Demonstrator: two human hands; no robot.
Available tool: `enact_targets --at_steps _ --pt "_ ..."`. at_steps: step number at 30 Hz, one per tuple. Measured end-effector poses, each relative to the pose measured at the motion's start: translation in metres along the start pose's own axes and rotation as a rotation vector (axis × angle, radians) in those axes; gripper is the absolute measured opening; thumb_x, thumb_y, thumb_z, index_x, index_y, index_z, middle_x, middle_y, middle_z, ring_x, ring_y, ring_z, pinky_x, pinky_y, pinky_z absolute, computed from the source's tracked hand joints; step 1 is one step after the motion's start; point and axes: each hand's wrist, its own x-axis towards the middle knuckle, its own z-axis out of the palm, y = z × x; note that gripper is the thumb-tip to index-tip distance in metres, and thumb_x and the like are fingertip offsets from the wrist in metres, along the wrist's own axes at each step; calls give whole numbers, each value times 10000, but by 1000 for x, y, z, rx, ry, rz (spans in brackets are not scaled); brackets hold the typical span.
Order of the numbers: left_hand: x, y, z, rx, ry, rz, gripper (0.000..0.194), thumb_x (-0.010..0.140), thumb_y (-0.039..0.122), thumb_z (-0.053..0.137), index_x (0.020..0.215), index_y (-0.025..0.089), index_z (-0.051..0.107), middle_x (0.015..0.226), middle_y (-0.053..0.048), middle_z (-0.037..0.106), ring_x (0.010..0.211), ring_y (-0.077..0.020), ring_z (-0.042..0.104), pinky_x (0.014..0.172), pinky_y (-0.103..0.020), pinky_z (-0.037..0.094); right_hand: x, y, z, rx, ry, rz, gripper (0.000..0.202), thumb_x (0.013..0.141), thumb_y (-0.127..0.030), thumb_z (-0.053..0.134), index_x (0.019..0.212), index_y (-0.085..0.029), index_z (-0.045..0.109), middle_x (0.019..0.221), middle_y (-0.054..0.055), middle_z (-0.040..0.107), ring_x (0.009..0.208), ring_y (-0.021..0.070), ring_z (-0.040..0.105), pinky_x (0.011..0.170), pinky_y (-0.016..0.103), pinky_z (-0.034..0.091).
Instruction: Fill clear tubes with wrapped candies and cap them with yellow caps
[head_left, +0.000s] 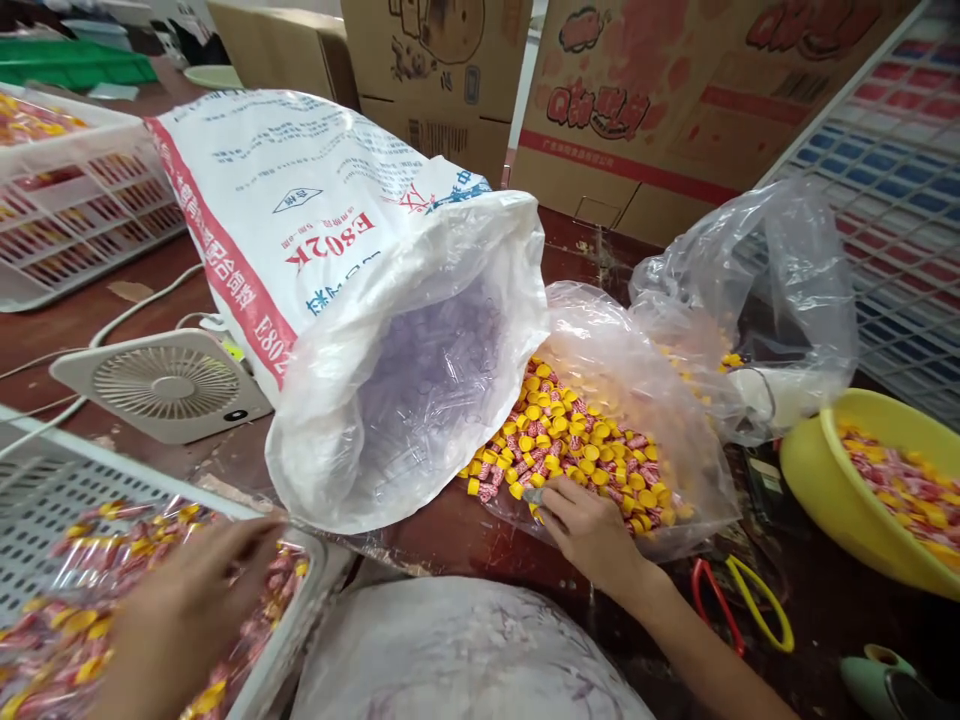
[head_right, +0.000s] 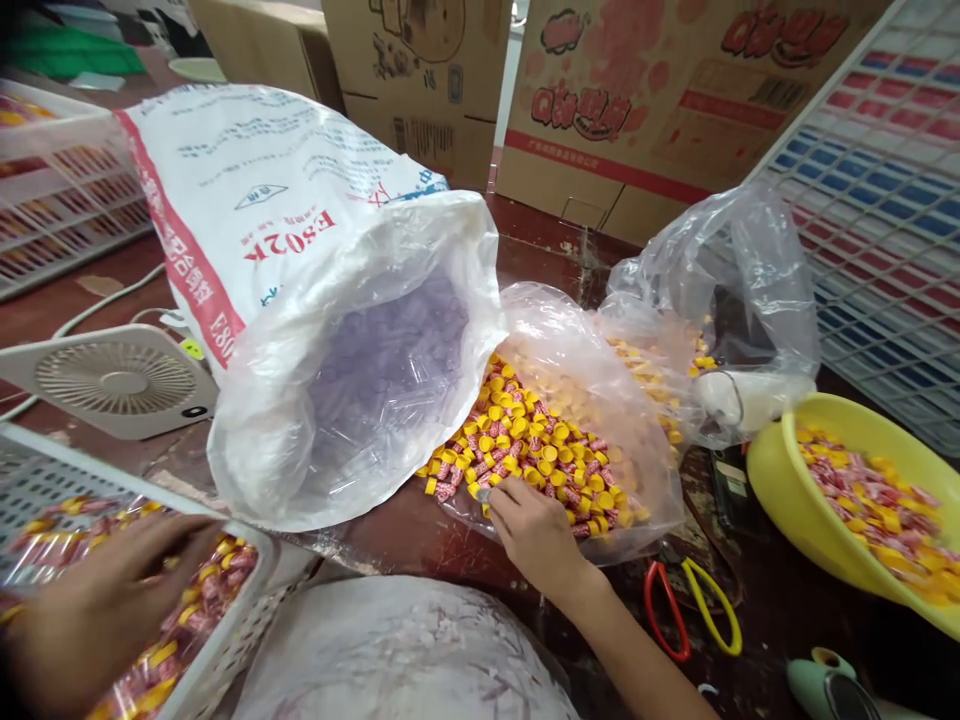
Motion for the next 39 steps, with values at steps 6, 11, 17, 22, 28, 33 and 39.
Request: enact_targets --at_steps 6,11,17,22,28,33,39 --pt "57 105 69 352 -354 153 205 949 197 526 999 150 720 907 -111 681 862 -280 690 638 -336 535 9 -19 -7 944 33 442 190 853 -370 720 826 -190 663 804 25 698 742 178 657 661 274 528" --pt "68 99 78 311 -401 140 163 908 156 578 1017 117 693 1021 -166 699 952 -352 680 770 -456 563 18 -33 2 1383 5 554 271 746 -386 821 895 -180 727 807 14 745 645 136 663 609 246 545" --pt "42 109 60 -425 -387 162 199 951 244 594 1147 216 616 1064 -56 728 952 -197 710 804 -283 568 30 -46 11 1540 -89 554 274 733 -355 835 887 -163 715 759 -2 724 632 115 665 612 222 548" --pt "39 130 57 -613 -389 277 279 955 209 594 1222 284 624 1081 -33 701 985 -160 682 839 -236 545 32 -49 9 1519 -280 610 367 674 -395 870 847 -158 650 699 -29 674 565 98 625 546 201 523" --pt "28 136 69 -640 -446 281 312 964 161 551 1247 293 570 1107 -34 664 1013 -157 654 870 -246 519 25 -52 26 1306 -397 563 365 748 -464 810 794 -176 589 581 -79 544 408 68 465 376 178 351" --pt "31 122 67 -506 -660 195 240 877 72 498 1046 227 568 984 -30 629 870 -173 649 758 -269 530 20 -45 20 772 -316 411 276 821 -363 785 759 -193 577 642 -46 594 568 125 569 501 215 384" --pt "61 82 69 143 -465 29 348 870 76 462 1150 186 637 999 -91 635 812 -250 674 621 -323 507 22 -4 0 -328 12 186 44 915 -187 671 879 -194 648 919 69 648 875 227 599 677 299 399"
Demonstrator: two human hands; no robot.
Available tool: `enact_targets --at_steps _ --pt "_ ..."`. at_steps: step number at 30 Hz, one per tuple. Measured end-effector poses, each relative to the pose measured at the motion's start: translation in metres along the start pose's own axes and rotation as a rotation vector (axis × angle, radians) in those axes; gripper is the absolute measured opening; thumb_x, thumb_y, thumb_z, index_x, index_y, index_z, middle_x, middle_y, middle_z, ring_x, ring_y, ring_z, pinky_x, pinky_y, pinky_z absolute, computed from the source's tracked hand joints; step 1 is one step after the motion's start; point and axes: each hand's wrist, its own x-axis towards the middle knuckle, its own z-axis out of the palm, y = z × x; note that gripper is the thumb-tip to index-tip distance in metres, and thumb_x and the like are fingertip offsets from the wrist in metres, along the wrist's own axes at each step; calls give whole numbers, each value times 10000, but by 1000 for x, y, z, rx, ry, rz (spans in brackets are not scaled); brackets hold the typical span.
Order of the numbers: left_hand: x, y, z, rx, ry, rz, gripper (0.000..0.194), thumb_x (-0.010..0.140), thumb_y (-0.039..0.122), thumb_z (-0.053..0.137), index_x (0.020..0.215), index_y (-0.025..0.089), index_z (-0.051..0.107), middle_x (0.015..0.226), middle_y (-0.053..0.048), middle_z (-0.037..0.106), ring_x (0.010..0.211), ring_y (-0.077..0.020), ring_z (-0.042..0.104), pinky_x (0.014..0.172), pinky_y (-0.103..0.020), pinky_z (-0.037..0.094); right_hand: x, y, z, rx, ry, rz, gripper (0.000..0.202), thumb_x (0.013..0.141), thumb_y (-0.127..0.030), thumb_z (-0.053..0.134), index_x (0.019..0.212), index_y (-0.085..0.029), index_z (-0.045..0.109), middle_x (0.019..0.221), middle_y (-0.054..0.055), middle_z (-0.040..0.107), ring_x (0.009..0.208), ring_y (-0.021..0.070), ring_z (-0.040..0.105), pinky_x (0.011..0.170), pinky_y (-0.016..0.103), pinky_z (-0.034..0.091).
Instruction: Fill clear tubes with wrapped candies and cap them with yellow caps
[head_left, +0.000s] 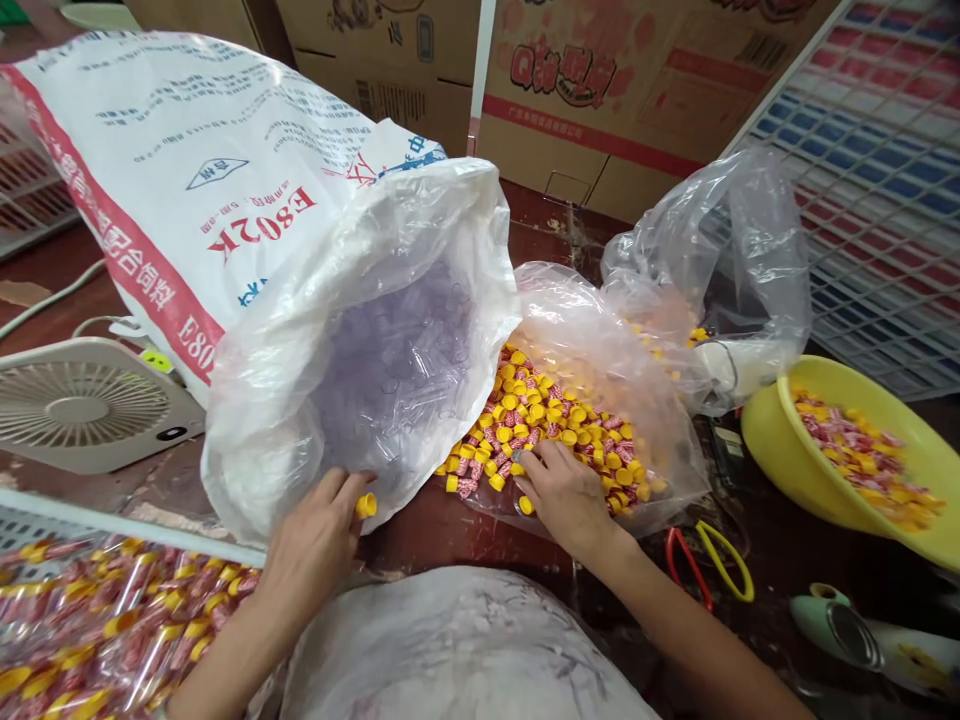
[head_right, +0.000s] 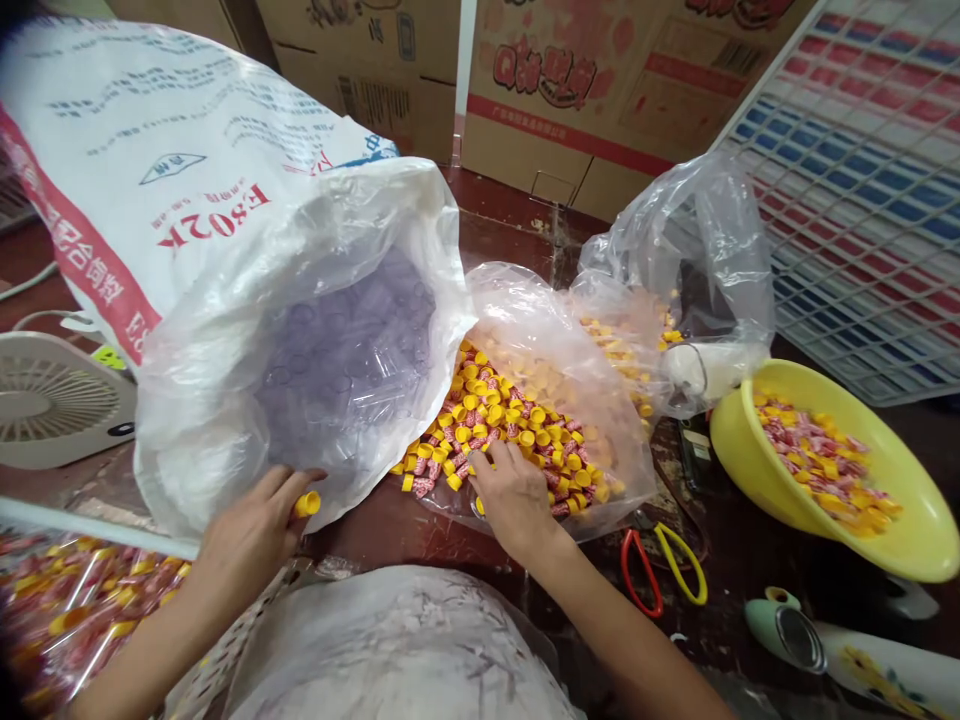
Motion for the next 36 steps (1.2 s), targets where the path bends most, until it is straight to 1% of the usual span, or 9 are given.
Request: enact_targets --at_steps 4,7,10,15,18,21,26,30,36 --pt "17 -5 3 165 -37 19 459 884 32 399 1249 177 637 1026 -121 643 862 -276 683 641 -347 530 2 6 13 -134 -1 -74 88 908 -116 643 875 -197 656 888 65 641 822 217 582 643 302 378" --pt "18 -4 3 36 24 62 423 861 38 452 1190 193 669 1123 -135 654 966 -284 661 735 -364 547 1 8 8 18 99 -38 150 942 -142 602 806 -191 640 829 52 629 793 203 582 666 295 391" --pt "9 1 -1 -313 84 169 249 888 164 551 1093 212 683 1090 -94 698 1006 -265 634 840 -370 531 0 6 -10 469 160 63 193 948 -228 605 759 -194 614 793 26 605 757 176 575 688 278 422" --pt "-12 24 -12 -1014 -106 -7 359 897 410 637 1217 248 614 1074 -56 725 983 -231 675 856 -347 537 -3 -19 -27 1273 -122 336 137 845 -325 683 801 -201 643 714 -15 575 632 138 511 564 242 401" --pt "-17 40 -11 -1455 -175 -207 504 855 417 699 1291 228 533 1089 -80 720 900 -221 707 785 -336 562 -9 -35 -25 1417 -166 414 163 813 -343 702 782 -198 634 635 -42 514 551 105 422 512 225 351" --pt "-18 53 -4 -1682 -131 -345 389 760 370 799 1040 193 596 1008 -53 720 759 -167 690 706 -288 552 -14 -46 -20 1446 -151 415 159 819 -338 689 782 -197 626 640 -43 516 549 99 416 509 219 344" --pt "-21 62 3 -1568 -190 -227 274 718 333 828 882 189 662 911 -22 741 839 -182 678 771 -281 526 -14 -51 -13 1484 -230 433 158 800 -307 697 788 -203 579 657 -56 534 563 94 451 533 210 367" --pt "-24 61 1 -1365 -270 -217 278 703 369 819 895 176 758 882 -49 780 804 -202 683 751 -292 522 -10 -43 -11 1470 -466 428 258 738 -324 770 711 -184 555 598 -64 531 540 85 462 492 197 324" --pt "-26 68 6 -1239 -184 -238 308 733 431 789 929 194 774 804 -37 787 708 -195 684 666 -277 528 -10 -47 2 1419 -595 400 377 769 -476 767 682 -187 543 535 -75 522 442 71 450 421 193 291"
